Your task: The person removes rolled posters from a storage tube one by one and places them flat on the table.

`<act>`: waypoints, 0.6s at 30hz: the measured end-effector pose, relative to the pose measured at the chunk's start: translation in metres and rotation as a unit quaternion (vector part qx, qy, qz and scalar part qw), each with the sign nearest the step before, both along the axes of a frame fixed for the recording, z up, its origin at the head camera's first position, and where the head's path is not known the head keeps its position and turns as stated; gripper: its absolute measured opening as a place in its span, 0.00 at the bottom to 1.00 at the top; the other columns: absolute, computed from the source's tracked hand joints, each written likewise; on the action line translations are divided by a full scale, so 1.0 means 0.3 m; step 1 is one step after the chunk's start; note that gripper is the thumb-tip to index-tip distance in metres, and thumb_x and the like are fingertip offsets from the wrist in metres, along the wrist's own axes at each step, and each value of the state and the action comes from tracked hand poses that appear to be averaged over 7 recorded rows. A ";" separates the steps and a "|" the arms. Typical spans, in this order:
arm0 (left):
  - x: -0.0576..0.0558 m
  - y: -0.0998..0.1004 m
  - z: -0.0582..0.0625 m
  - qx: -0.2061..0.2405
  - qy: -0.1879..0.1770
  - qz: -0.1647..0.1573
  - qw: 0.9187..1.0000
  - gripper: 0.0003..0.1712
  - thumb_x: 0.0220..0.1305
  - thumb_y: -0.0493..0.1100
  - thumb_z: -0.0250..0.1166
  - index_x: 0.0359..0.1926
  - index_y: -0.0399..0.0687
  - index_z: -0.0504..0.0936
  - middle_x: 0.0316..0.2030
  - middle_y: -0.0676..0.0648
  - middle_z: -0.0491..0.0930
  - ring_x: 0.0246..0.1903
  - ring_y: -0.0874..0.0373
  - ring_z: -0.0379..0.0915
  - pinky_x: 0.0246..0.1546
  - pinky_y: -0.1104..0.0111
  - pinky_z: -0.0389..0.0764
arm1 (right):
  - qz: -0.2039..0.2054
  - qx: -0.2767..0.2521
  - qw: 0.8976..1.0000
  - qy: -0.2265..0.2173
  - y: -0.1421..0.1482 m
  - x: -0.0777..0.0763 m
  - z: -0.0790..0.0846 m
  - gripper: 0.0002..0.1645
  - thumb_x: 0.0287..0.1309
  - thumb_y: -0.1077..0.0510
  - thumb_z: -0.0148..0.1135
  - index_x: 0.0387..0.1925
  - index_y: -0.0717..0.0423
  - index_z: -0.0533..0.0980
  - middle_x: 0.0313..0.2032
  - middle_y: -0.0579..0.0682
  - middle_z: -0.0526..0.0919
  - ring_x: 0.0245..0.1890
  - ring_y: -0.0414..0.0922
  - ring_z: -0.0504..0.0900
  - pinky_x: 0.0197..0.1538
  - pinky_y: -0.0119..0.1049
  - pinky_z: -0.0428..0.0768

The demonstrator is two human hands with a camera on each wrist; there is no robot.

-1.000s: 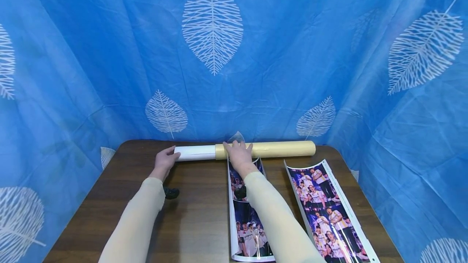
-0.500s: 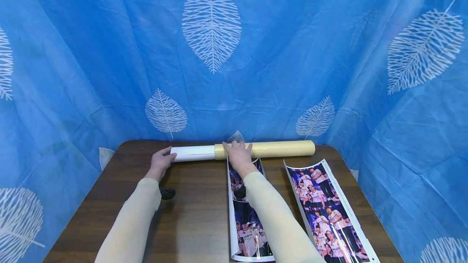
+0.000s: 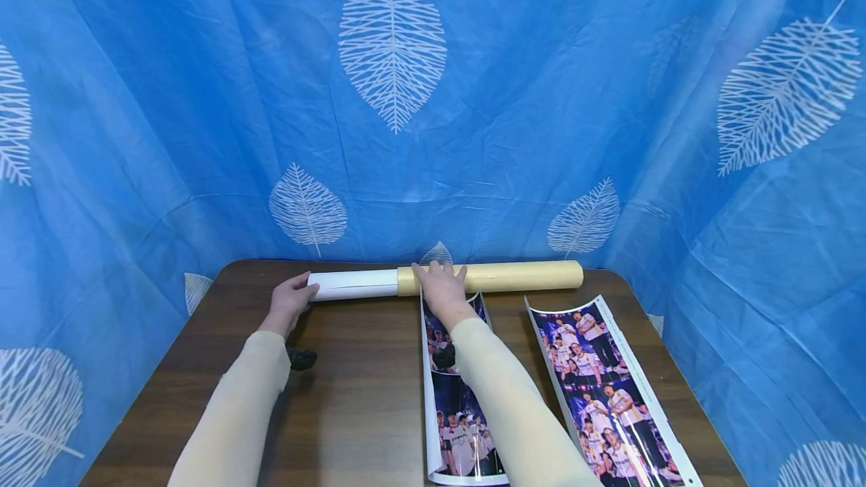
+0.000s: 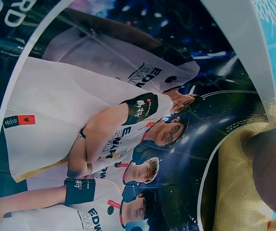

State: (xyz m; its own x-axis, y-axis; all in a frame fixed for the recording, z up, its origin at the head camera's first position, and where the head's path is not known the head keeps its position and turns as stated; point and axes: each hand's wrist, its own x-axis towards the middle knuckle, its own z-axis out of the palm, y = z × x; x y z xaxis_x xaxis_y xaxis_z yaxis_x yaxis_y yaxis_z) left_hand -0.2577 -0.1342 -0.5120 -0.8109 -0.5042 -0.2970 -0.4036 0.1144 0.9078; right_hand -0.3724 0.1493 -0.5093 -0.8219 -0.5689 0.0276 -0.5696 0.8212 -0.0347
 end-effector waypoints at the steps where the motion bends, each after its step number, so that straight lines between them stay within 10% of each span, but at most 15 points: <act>1: 0.003 -0.001 0.001 0.000 -0.001 -0.001 1.000 0.34 0.79 0.43 0.55 0.79 0.43 0.56 0.79 0.34 0.49 0.76 0.37 0.49 0.70 0.47 0.64 | 0.000 0.001 1.000 0.000 0.000 0.000 0.000 0.38 0.75 0.69 0.48 0.77 0.34 0.62 0.67 0.55 0.72 0.71 0.63 0.63 0.68 0.74 0.56; 18: 0.014 -0.037 0.002 -0.009 -0.003 0.015 1.000 0.34 0.78 0.42 0.56 0.79 0.42 0.58 0.79 0.34 0.49 0.76 0.37 0.48 0.69 0.46 0.64 | -0.007 0.004 1.000 -0.004 -0.006 -0.003 -0.002 0.38 0.75 0.68 0.50 0.78 0.34 0.62 0.67 0.55 0.72 0.72 0.63 0.62 0.69 0.74 0.55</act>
State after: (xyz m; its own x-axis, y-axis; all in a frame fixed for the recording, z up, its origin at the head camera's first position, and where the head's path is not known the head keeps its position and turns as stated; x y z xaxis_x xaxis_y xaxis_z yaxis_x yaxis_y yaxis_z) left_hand -0.2534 -0.1452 -0.5113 -0.7931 -0.5342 -0.2925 -0.4125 0.1177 0.9033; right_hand -0.3731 0.1475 -0.5100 -0.8297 -0.5580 0.0161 -0.5582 0.8291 -0.0323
